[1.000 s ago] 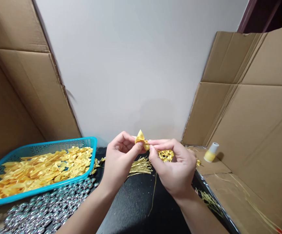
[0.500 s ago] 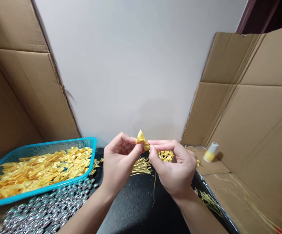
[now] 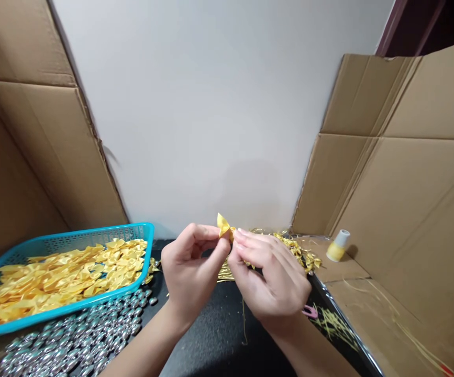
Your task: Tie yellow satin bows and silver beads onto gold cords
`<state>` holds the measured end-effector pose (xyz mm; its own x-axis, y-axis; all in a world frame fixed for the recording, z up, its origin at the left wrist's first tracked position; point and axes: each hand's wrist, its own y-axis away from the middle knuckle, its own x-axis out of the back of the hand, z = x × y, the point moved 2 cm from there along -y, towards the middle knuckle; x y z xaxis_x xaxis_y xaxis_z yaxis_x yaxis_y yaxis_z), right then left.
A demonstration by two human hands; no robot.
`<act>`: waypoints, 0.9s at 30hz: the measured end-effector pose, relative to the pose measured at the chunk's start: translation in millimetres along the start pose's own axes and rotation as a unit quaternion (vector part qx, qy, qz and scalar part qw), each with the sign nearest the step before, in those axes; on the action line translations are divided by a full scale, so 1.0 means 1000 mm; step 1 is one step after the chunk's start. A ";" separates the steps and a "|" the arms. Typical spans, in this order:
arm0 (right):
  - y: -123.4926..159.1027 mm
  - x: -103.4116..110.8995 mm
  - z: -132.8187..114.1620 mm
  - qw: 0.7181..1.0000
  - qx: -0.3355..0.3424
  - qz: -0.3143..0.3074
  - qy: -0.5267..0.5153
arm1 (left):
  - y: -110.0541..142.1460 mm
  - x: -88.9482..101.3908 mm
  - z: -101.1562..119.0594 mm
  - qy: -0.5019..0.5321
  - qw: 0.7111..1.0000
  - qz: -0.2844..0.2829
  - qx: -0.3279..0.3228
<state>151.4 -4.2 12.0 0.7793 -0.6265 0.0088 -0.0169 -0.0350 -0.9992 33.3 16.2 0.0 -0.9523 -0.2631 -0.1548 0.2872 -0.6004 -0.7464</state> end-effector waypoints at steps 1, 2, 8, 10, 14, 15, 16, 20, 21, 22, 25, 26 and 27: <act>0.000 0.000 0.000 1.000 0.002 0.000 0.002 | 0.000 0.000 0.000 -0.003 1.000 0.004 -0.008; 0.000 -0.001 -0.001 1.000 0.004 0.001 0.002 | 0.001 0.000 -0.001 -0.006 1.000 0.008 -0.016; 0.003 -0.002 0.000 1.000 0.018 -0.002 -0.001 | 0.004 0.000 -0.009 -0.023 0.997 0.033 -0.068; 0.004 -0.002 0.000 1.000 0.019 -0.003 0.001 | 0.006 0.001 -0.013 -0.040 0.995 0.047 -0.083; 0.003 -0.001 0.000 1.000 0.027 0.000 0.002 | 0.007 0.003 -0.017 -0.059 0.989 0.061 -0.123; 0.003 -0.001 0.000 1.000 0.030 0.000 0.000 | 0.007 0.003 -0.018 -0.060 0.988 0.060 -0.132; 0.003 -0.001 0.001 0.999 0.033 0.001 -0.003 | 0.007 0.004 -0.018 -0.059 0.987 0.059 -0.137; 0.004 -0.001 0.001 0.999 0.036 -0.007 -0.012 | 0.008 0.006 -0.022 -0.066 0.986 0.057 -0.140; 0.004 -0.001 0.002 0.999 0.034 -0.010 -0.012 | 0.008 0.006 -0.023 -0.069 0.986 0.056 -0.141; 0.004 -0.001 0.002 0.999 0.035 -0.013 -0.012 | 0.008 0.005 -0.023 -0.070 0.986 0.055 -0.142; 0.004 0.000 0.003 0.998 0.054 -0.023 -0.007 | 0.006 0.004 -0.020 -0.031 0.990 0.048 -0.126; 0.004 0.000 0.004 0.998 0.063 -0.026 -0.001 | 0.003 0.003 -0.018 -0.006 0.994 0.040 -0.104; 0.004 0.000 0.004 0.997 0.073 -0.029 0.006 | 0.000 0.003 -0.015 0.021 0.997 0.027 -0.074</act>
<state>153.7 -1.1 8.1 0.7686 -0.6363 0.0665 0.1207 0.0422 -0.9918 28.7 26.8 -10.0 -0.9404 -0.2582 -0.2214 0.3223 -0.4681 -0.8228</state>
